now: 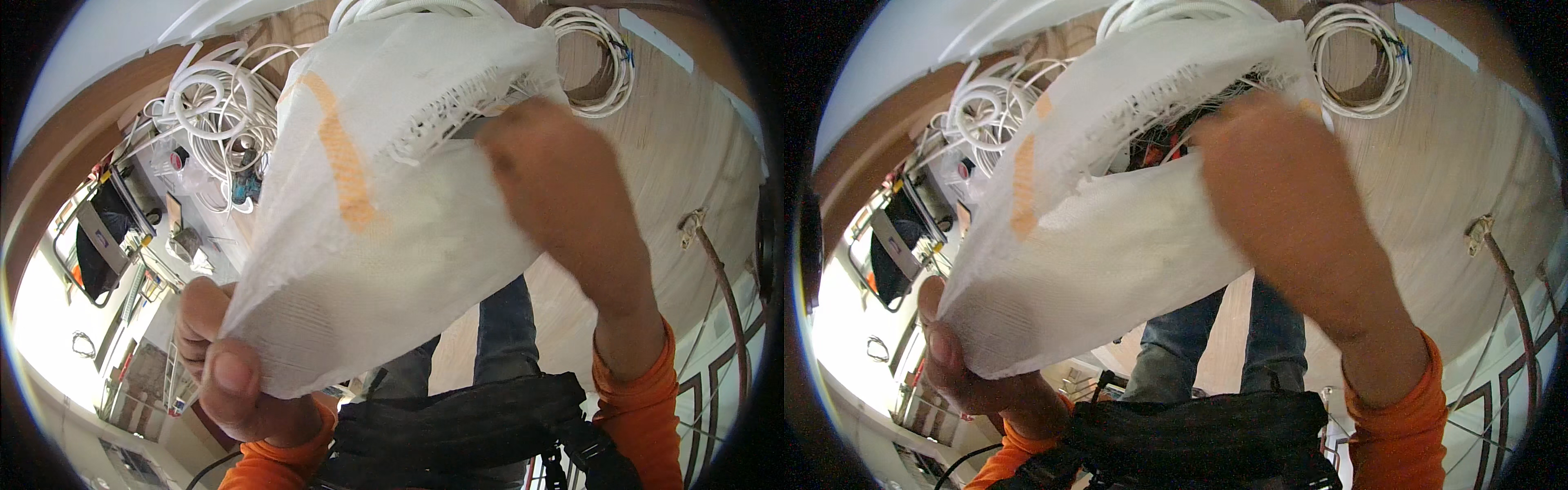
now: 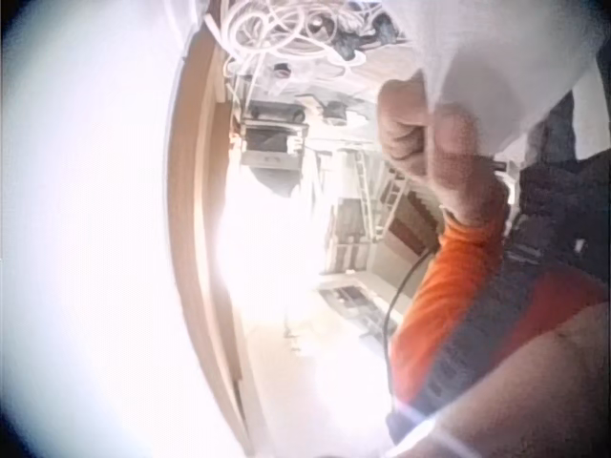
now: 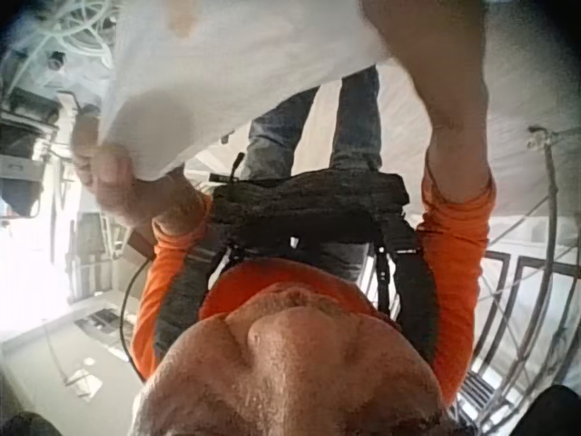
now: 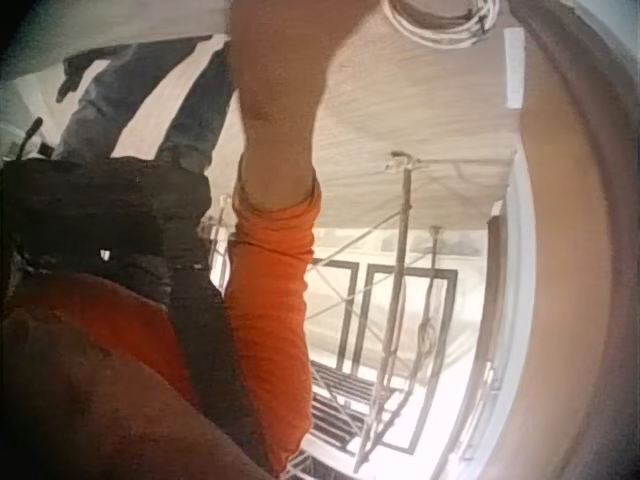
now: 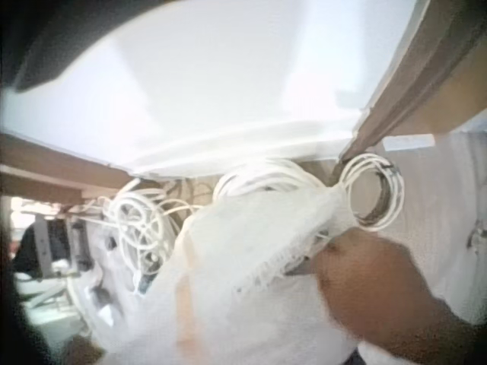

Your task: The person sits on the floor and connects wires to a small white electrical connector using a screwdriver. They retrieve a tool from a bag, then continue tightening the connector terminals.

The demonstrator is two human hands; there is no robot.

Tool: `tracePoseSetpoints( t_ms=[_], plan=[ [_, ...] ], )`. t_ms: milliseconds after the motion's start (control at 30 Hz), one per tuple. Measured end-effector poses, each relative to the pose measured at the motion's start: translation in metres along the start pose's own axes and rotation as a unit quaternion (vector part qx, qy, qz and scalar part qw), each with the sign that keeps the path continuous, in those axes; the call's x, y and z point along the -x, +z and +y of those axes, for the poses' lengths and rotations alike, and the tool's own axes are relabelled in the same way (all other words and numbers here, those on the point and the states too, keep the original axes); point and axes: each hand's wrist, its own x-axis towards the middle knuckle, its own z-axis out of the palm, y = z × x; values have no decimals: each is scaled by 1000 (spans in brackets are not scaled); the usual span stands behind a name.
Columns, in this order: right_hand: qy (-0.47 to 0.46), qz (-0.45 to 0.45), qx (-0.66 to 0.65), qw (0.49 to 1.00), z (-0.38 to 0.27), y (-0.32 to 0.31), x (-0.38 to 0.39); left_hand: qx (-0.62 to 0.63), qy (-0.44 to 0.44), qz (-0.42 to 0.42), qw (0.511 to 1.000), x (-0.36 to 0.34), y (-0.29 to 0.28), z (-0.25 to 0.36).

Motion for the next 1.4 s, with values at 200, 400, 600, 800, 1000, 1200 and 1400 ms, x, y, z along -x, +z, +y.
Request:
tracePoseSetpoints(
  t_ms=[200,400,600,800,1000,1200,1400],
  plan=[
    [-103,-359,-164,913,-37,76,-48,25,-1,4,1000,-14,-2,1],
    [-230,-214,-232,921,-64,93,3,-47,163,23,985,-18,-36,-9],
    [-216,-199,-276,915,-92,88,13,-556,420,105,710,-16,-44,-12],
    [-220,-241,-285,901,-116,77,6,-539,402,75,736,-18,-65,0],
    [-201,-85,-313,924,-147,80,-18,-184,243,162,939,-41,-76,25],
    [-176,12,-318,932,-145,92,-23,-406,405,160,803,-53,-81,16],
    [-152,-40,-135,978,-99,68,-75,-398,415,226,787,-55,-55,8]
  ],
)
